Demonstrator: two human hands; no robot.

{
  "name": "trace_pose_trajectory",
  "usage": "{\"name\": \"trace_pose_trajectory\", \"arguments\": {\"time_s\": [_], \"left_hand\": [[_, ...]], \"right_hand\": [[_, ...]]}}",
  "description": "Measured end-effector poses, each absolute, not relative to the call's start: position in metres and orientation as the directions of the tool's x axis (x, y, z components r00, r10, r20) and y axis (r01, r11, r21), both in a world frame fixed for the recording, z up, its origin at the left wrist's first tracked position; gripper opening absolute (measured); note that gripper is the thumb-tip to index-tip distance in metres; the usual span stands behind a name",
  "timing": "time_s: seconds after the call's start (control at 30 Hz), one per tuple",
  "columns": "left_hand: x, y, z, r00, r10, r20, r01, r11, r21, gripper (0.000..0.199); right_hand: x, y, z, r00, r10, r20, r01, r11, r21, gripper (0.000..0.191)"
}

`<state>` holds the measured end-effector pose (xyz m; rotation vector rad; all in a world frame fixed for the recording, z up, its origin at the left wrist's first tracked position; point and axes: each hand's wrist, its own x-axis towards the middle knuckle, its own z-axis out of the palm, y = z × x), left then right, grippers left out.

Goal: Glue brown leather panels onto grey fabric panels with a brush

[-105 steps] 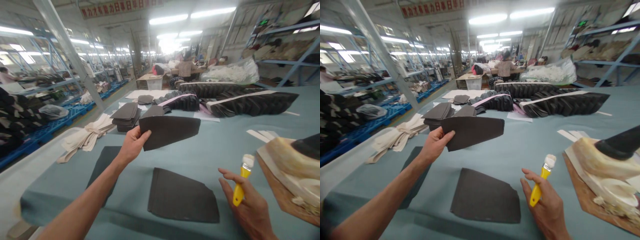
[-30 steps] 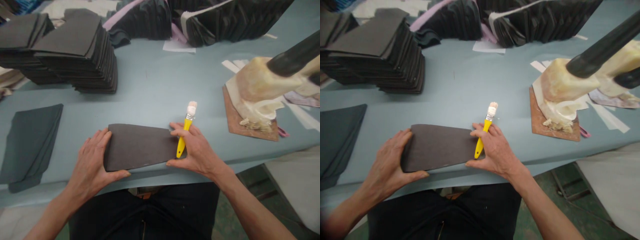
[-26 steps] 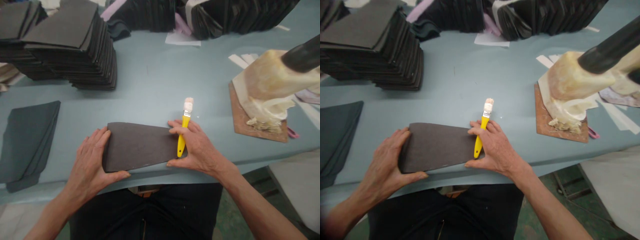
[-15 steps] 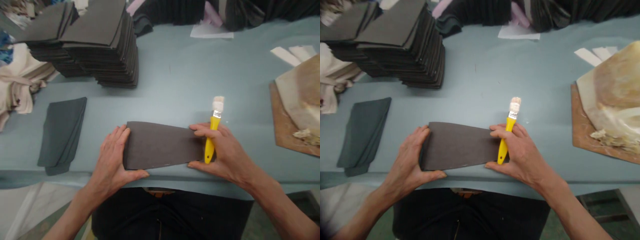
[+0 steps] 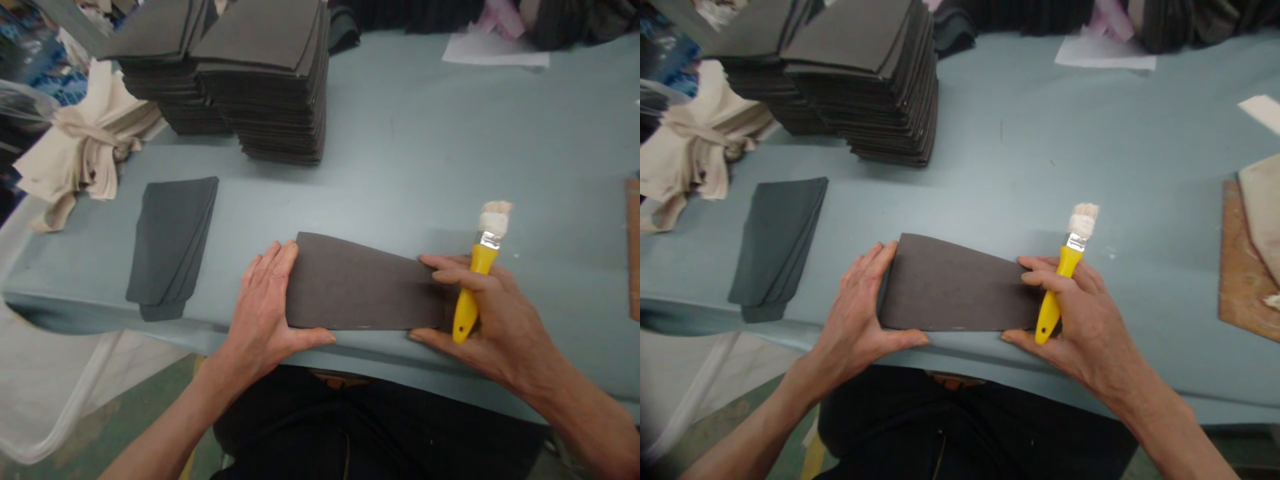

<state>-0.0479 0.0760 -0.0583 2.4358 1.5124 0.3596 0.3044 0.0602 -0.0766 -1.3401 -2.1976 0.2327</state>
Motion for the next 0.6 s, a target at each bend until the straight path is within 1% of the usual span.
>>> {"name": "trace_pose_trajectory", "arguments": {"time_s": [0.1,0.2,0.3,0.43,0.6], "left_hand": [[-0.047,0.077,-0.061,0.424,0.900,0.099,0.836,-0.431,0.341,0.138],[-0.047,0.077,-0.063,0.436,0.891,0.126,0.826,-0.452,0.338,0.133],[-0.047,0.078,-0.063,0.459,0.878,0.132,0.815,-0.476,0.330,0.121],[-0.047,0.079,-0.063,0.486,0.865,0.128,0.804,-0.499,0.324,0.101],[-0.048,0.080,-0.063,0.490,0.861,0.135,0.801,-0.506,0.320,0.094]], "right_hand": [[0.304,0.060,-0.077,-0.340,0.873,0.349,0.769,0.472,-0.431,0.056],[0.305,0.060,-0.078,-0.328,0.880,0.344,0.759,0.462,-0.458,0.058],[0.305,0.057,-0.078,-0.319,0.881,0.349,0.753,0.459,-0.471,0.061],[0.304,0.051,-0.075,-0.325,0.872,0.366,0.753,0.472,-0.457,0.062],[0.303,0.045,-0.076,-0.312,0.874,0.373,0.757,0.466,-0.457,0.063]]}}
